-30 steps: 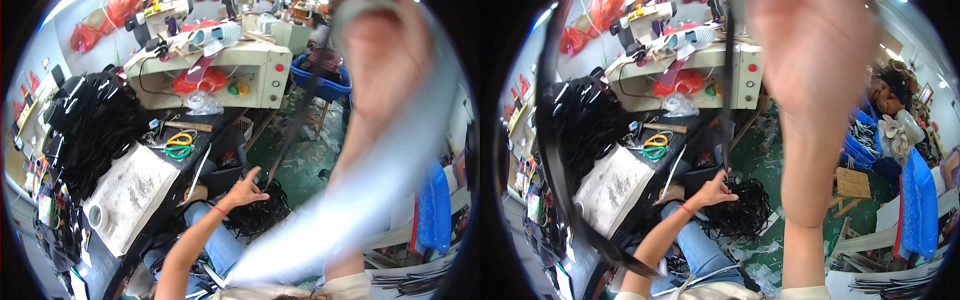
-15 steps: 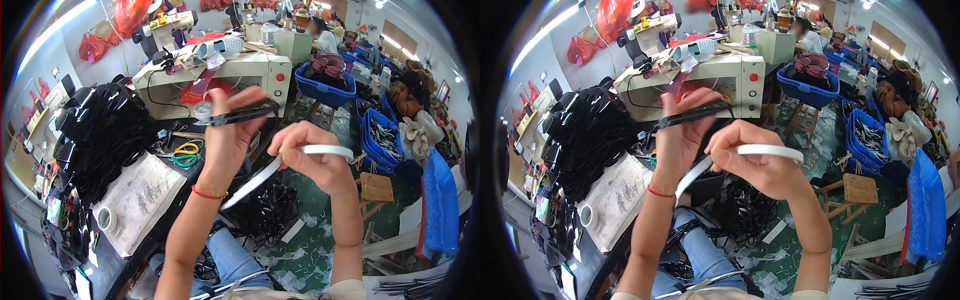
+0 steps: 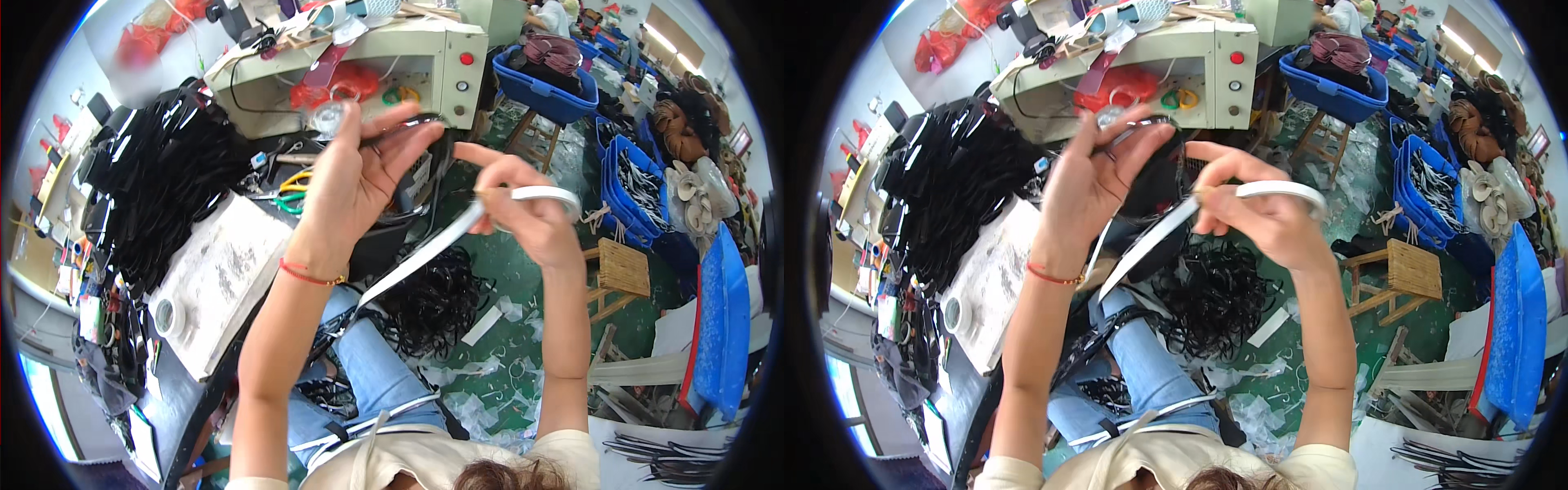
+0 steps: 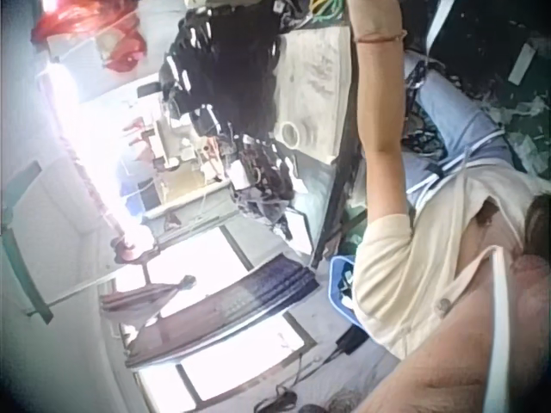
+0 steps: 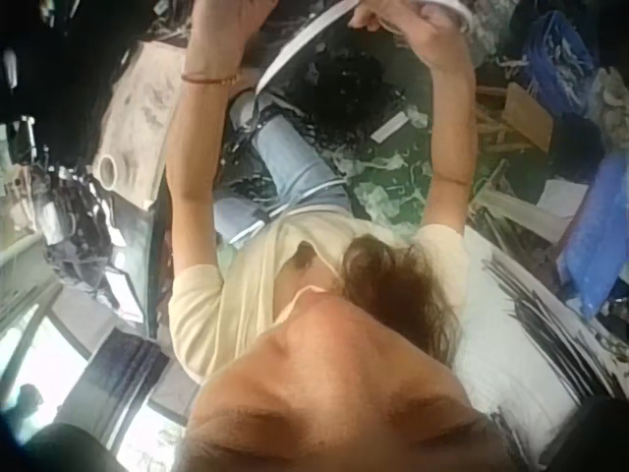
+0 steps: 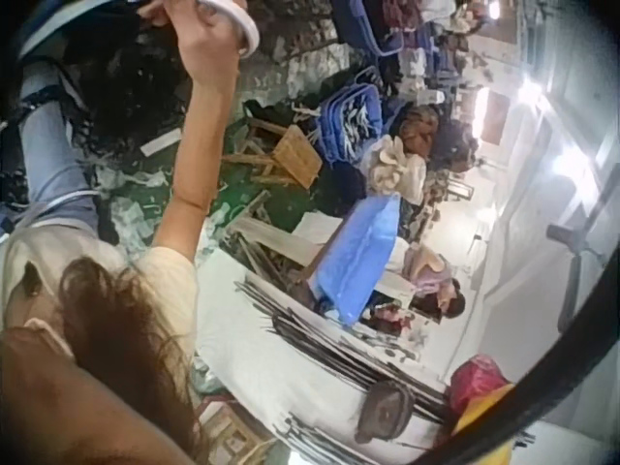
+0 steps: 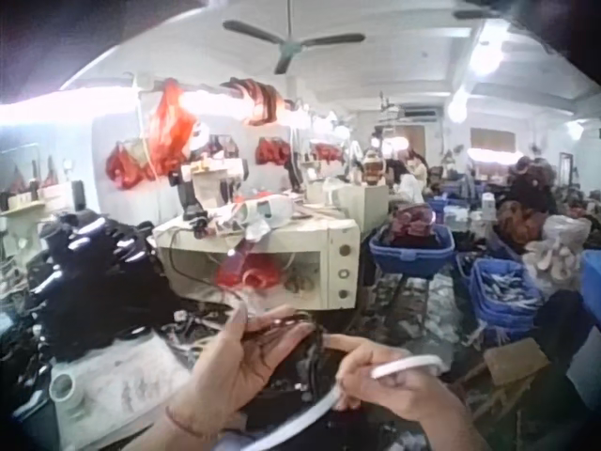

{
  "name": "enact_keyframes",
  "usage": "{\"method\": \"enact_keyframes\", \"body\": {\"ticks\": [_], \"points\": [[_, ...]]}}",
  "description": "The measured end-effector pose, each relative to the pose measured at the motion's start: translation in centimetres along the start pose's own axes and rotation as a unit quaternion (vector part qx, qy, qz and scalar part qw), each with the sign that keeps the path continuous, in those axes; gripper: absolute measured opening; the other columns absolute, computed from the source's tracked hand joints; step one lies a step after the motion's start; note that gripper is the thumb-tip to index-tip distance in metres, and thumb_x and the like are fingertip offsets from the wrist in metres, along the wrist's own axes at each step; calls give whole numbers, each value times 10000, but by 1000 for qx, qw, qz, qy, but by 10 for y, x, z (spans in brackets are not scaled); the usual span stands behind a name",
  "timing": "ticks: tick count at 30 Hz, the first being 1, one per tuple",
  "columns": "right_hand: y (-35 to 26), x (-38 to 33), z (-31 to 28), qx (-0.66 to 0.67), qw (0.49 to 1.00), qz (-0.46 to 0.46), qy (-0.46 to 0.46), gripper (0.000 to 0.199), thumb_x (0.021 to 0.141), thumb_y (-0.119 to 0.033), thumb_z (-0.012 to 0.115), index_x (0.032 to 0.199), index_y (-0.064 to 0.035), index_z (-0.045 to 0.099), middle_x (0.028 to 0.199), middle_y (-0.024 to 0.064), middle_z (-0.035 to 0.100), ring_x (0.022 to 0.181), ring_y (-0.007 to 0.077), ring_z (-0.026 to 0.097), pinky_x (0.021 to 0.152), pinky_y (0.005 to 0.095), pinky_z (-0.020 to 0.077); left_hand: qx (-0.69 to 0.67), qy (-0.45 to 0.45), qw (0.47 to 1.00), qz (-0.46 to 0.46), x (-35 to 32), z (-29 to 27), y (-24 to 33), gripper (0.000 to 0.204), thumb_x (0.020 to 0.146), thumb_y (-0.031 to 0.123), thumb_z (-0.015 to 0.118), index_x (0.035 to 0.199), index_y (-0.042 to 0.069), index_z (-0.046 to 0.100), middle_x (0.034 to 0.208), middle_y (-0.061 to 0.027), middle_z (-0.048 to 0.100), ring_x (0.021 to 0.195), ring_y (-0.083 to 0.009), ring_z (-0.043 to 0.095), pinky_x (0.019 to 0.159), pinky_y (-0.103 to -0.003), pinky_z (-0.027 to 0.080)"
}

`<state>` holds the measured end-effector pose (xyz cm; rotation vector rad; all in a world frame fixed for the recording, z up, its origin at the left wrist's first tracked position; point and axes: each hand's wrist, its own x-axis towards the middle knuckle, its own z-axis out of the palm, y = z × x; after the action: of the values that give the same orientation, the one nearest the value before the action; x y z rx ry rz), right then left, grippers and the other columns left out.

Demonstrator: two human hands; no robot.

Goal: Wrapping white tape or binding strips around bundles of black shoe components.

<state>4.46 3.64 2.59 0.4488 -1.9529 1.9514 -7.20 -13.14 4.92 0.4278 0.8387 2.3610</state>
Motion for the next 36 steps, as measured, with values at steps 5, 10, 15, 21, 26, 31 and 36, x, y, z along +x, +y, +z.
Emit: {"method": "enact_keyframes", "body": {"ticks": [5, 10, 15, 21, 26, 31, 36], "points": [[13, 17, 32, 112, 986, 44, -115, 105, 900, -111, 581, 911, -7, 567, 1091, 135, 577, 707, 95, 610, 614, 218, 484, -227, -276, 933, 31, -20, 46, 72, 501, 1003, 208, 299, 1326, -170, 238, 1418, -323, 226, 1366, -400, 168, 1141, -461, 225], [-28, 40, 15, -41, 994, -105, 13, 163, 894, -173, 613, 919, -17, 573, 749, 9, 570, 660, 46, 525, 575, 189, 438, 21, -304, 951, 60, -14, -8, 55, 523, 980, 361, 390, 1290, -60, 378, 1285, -222, 470, 1204, -296, 460, 1073, -407, 328], [-52, 51, 48, 60, 981, -168, -69, 181, 919, -152, 572, 965, 20, 542, 785, 55, 559, 628, 64, 504, 537, 194, 412, 510, -64, 838, -181, -46, -161, -75, 512, 824, 247, 685, 1204, -35, 488, 890, -65, 642, 783, -123, 603, 714, -265, 480], [-36, 38, 72, 59, 988, -122, -76, 177, 885, -147, 629, 941, 7, 562, 834, 29, 566, 697, 50, 535, 585, 192, 446, 454, -287, 838, -91, 11, -62, -145, 347, 877, 198, 605, 1134, -7, 494, 817, -76, 627, 676, -128, 576, 577, -223, 460], [-45, 13, 44, -34, 987, -129, -92, 111, 872, -85, 625, 934, -12, 569, 836, 42, 604, 725, 72, 568, 626, 215, 465, 312, -346, 843, 271, 68, 40, -38, 128, 921, 133, 493, 983, 25, 522, 753, -71, 580, 663, -169, 564, 594, -256, 459], [-70, -6, 37, -68, 903, -424, -7, 83, 754, -26, 635, 811, -68, 593, 806, 41, 572, 685, 174, 579, 614, 265, 466, 650, -137, 675, 321, 65, 50, -61, 116, 924, 65, 445, 825, 24, 488, 754, -82, 526, 683, -172, 545, 623, -293, 433], [-10, 8, 21, -217, 953, -177, -119, 130, 835, -106, 627, 907, -10, 576, 799, 31, 613, 685, 161, 612, 602, 307, 477, 715, -348, 605, -40, -63, -112, -150, 668, 860, 219, 623, 1407, 56, 275, 1144, -210, 579, 1039, -285, 593, 919, -373, 430]]}}
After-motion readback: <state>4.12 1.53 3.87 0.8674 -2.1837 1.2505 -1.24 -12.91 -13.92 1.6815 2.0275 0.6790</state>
